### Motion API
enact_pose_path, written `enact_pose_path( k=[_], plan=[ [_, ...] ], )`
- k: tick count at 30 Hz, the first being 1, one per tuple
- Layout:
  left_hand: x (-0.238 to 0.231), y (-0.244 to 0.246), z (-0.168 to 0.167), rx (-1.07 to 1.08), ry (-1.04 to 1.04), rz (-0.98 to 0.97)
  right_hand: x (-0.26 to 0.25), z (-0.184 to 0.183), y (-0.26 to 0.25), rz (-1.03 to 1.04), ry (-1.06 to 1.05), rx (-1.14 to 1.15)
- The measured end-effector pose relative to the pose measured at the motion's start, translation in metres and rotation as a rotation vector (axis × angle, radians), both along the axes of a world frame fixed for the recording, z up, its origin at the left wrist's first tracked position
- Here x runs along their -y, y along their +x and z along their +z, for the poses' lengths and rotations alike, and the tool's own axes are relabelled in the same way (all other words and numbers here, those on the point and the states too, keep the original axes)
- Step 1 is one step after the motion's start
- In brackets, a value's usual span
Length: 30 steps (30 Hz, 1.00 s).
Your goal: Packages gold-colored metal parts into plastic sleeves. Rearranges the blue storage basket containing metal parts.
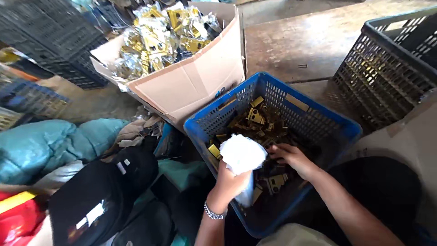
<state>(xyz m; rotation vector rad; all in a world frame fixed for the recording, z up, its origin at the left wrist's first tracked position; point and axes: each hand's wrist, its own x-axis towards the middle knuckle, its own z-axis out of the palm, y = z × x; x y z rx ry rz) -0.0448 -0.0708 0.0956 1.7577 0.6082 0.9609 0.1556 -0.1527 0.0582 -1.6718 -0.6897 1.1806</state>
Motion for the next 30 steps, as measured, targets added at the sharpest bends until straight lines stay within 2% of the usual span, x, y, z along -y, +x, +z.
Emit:
enact_pose_path(
  k=[2, 4, 7, 10, 12, 14, 16, 19, 21, 23, 24, 26, 27, 29, 30],
  plan=[
    [-0.003, 0.001, -0.006, 0.007, -0.072, -0.022, 0.004, 0.017, -0.014, -0.024, 0.237, 0.005],
    [0.002, 0.005, -0.01, 0.016, -0.108, -0.01, 0.003, 0.027, -0.027, 0.089, 0.448, 0.011],
    [0.006, 0.013, -0.015, 0.004, -0.03, 0.112, -0.006, 0.038, -0.031, 0.107, 0.501, -0.094],
    [0.009, 0.016, -0.009, -0.15, 0.021, 0.222, -0.012, 0.039, -0.029, 0.216, 0.572, 0.124],
    [0.01, 0.014, -0.01, -0.092, -0.085, 0.2, -0.016, 0.037, -0.026, 0.175, 0.573, 0.135],
    [0.007, 0.016, -0.014, 0.008, -0.101, 0.128, -0.016, 0.036, -0.023, 0.112, 0.489, 0.002],
    [0.007, 0.016, -0.012, 0.116, -0.218, 0.029, -0.011, 0.034, -0.027, 0.086, 0.407, -0.106],
    [0.012, 0.009, -0.005, 0.103, -0.418, -0.009, 0.001, 0.031, -0.021, 0.277, 0.327, -0.197],
    [0.007, 0.0, -0.013, 0.001, -0.336, -0.129, 0.004, 0.033, -0.013, 0.41, 0.323, -0.207],
    [-0.004, -0.003, -0.014, -0.133, -0.13, -0.221, 0.0, 0.034, -0.009, 0.423, 0.343, -0.142],
    [-0.011, -0.002, -0.01, -0.194, -0.026, -0.156, -0.003, 0.037, -0.008, 0.415, 0.332, -0.119],
    [-0.031, 0.002, -0.004, -0.255, 0.136, 0.134, -0.009, 0.044, -0.003, 0.39, 0.29, -0.088],
    [-0.043, 0.003, -0.007, -0.228, 0.152, 0.287, -0.011, 0.045, -0.001, 0.347, 0.29, -0.086],
    [-0.062, 0.002, -0.012, -0.063, 0.023, 0.419, -0.018, 0.042, 0.0, 0.158, 0.343, -0.081],
    [-0.061, 0.004, -0.007, 0.025, -0.107, 0.358, -0.024, 0.042, -0.001, 0.07, 0.372, -0.032]
  ],
)
